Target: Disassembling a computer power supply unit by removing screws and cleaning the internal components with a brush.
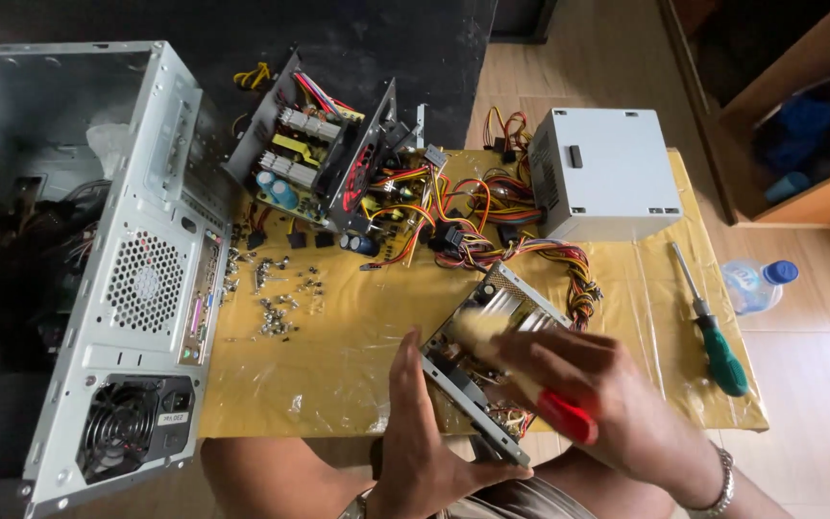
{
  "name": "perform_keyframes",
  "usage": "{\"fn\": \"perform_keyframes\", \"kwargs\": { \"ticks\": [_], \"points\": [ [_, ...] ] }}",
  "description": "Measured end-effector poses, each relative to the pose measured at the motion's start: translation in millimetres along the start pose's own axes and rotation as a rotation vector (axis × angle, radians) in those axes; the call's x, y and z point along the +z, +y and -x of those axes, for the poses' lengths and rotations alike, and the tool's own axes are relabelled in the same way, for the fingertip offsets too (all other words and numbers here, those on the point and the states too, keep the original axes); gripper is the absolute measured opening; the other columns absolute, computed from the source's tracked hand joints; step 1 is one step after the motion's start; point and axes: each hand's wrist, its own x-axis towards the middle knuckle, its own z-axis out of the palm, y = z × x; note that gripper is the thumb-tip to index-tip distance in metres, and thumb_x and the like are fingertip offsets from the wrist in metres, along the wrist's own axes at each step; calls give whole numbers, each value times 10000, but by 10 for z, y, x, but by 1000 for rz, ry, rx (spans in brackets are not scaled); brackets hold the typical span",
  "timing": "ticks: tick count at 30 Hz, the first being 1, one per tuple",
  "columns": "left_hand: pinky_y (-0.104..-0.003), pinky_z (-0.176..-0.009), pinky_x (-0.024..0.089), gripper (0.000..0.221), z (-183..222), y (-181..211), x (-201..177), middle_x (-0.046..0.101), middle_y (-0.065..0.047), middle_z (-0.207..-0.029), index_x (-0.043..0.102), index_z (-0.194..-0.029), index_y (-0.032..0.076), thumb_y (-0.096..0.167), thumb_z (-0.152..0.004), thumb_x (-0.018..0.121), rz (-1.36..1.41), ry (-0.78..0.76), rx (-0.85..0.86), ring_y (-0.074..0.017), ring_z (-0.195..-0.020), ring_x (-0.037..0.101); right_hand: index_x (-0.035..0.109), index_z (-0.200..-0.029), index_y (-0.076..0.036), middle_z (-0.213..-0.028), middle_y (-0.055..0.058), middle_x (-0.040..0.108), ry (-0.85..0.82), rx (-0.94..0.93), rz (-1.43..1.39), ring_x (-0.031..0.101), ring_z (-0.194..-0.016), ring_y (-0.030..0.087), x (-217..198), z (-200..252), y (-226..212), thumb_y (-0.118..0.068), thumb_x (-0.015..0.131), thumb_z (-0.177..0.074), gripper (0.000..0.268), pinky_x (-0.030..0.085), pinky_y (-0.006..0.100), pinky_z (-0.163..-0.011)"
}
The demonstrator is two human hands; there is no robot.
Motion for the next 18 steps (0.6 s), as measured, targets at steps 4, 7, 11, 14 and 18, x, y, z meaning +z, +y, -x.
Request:
{"fn": "perform_keyframes", "kwargs": {
  "ticks": [4,7,11,14,18],
  "points": [
    [-625,-1126,428,1426,-14,56,-44,214,-383,-1607,18,-1566,-51,676,-652,836,64,6,-56,-556,-1434,392,708,-1015,-47,-988,51,795,180,76,156,747,-665,132,-66,-79,-71,-101,849,-736,318,605,246,-546],
    [-582,-1130,432,1409,-39,75,-94,300,-366,-1559,94,-1539,-90,666,-624,853,48,-2,-56,-524,-1400,449,675,-924,-64,-820,22,714,33,-102,77,652,-611,151,133,-191,16,-177,823,-794,227,535,285,-546],
    [-651,-1164,410,1390,16,8,-28,203,-389,-1610,32,-1575,-44,684,-696,826,18,44,36,-580,-1461,371,683,-1053,-60,-1030,54,802,157,63,-172,689,-562,65,134,4,184,-64,796,-782,294,559,166,-436],
    [-603,-1157,410,1406,62,6,-30,233,-377,-1599,67,-1554,-73,678,-656,845,5,-2,-26,-556,-1461,371,745,-1210,-168,-897,25,718,164,27,281,542,-489,64,120,46,94,-121,731,-891,322,462,192,-373],
    [-649,-1151,406,1407,18,-62,43,180,-405,-1603,-5,-1591,-20,732,-707,789,-48,26,49,-592,-1474,330,690,-945,-22,-914,54,755,172,171,-3,686,-653,173,58,133,8,-40,760,-823,142,530,285,-560]
  ]
}}
